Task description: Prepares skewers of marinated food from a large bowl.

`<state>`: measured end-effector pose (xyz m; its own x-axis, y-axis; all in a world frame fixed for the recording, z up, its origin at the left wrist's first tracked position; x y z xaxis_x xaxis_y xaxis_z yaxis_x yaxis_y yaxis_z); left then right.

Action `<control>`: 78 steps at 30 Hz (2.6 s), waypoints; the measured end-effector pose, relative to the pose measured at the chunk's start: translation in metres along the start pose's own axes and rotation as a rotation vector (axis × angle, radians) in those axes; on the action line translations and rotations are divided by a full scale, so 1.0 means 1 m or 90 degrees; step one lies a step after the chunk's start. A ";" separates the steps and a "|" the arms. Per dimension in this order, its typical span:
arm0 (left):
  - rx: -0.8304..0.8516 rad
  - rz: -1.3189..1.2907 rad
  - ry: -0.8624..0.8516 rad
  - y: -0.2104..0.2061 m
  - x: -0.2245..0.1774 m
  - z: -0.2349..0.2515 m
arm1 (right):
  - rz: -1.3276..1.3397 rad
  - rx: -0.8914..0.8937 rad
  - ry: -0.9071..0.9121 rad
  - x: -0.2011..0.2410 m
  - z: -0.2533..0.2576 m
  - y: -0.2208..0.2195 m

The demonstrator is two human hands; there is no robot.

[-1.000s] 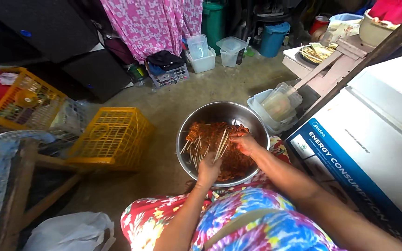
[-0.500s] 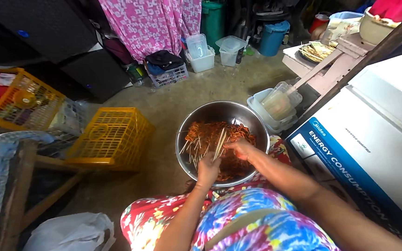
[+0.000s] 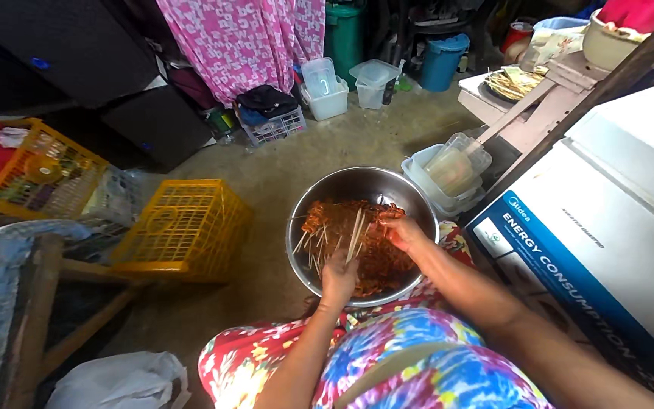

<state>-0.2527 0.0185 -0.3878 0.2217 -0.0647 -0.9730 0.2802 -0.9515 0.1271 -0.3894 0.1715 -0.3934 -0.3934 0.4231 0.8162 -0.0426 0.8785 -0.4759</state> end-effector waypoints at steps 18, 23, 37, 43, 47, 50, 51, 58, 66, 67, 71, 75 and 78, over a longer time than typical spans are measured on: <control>0.035 0.051 0.024 -0.001 -0.001 -0.001 | -0.218 0.090 0.002 0.002 -0.005 -0.001; 0.033 0.050 0.027 0.000 -0.001 -0.001 | -0.214 0.100 -0.054 0.000 -0.007 -0.002; -0.103 -0.034 -0.013 0.004 -0.001 -0.001 | -0.432 0.192 0.007 -0.003 -0.008 -0.002; -0.040 -0.016 -0.005 0.002 0.001 0.000 | -0.072 0.025 0.006 0.005 -0.003 0.000; 0.033 0.043 0.004 -0.001 -0.002 -0.002 | -0.051 0.006 0.020 0.003 0.000 0.003; 0.029 0.050 0.006 -0.001 0.000 -0.002 | -0.070 0.019 0.032 0.002 0.000 0.003; 0.027 0.047 0.007 -0.001 0.000 -0.001 | -0.070 0.021 0.034 0.002 0.000 0.003; 0.030 0.024 -0.001 -0.001 0.000 -0.002 | -0.067 0.031 0.014 0.002 0.000 0.002; 0.027 0.011 0.010 -0.001 -0.001 -0.002 | -0.122 0.063 -0.020 0.003 -0.006 -0.003; 0.026 0.013 0.012 -0.001 -0.001 -0.002 | -0.125 0.063 -0.023 0.002 -0.007 -0.003; 0.022 0.017 0.017 -0.002 -0.001 -0.002 | -0.159 0.065 -0.036 -0.001 -0.011 -0.005; 0.018 0.013 0.011 -0.002 -0.001 -0.002 | -0.166 0.079 -0.064 -0.003 -0.012 -0.005; 0.011 0.024 0.015 -0.001 0.000 -0.001 | -0.142 0.120 -0.128 -0.002 -0.020 -0.010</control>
<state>-0.2520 0.0202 -0.3876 0.2534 -0.0936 -0.9628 0.2549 -0.9537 0.1598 -0.3702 0.1662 -0.3842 -0.5273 0.1563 0.8352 -0.3098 0.8799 -0.3603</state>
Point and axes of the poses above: each hand's wrist, its own z-axis towards the middle knuckle, its own y-axis out of the back of the hand, x = y × z, the point moved 3 cm from there along z, towards the middle knuckle, and after that the axes turned 5 degrees about y, right-handed, at the moved point
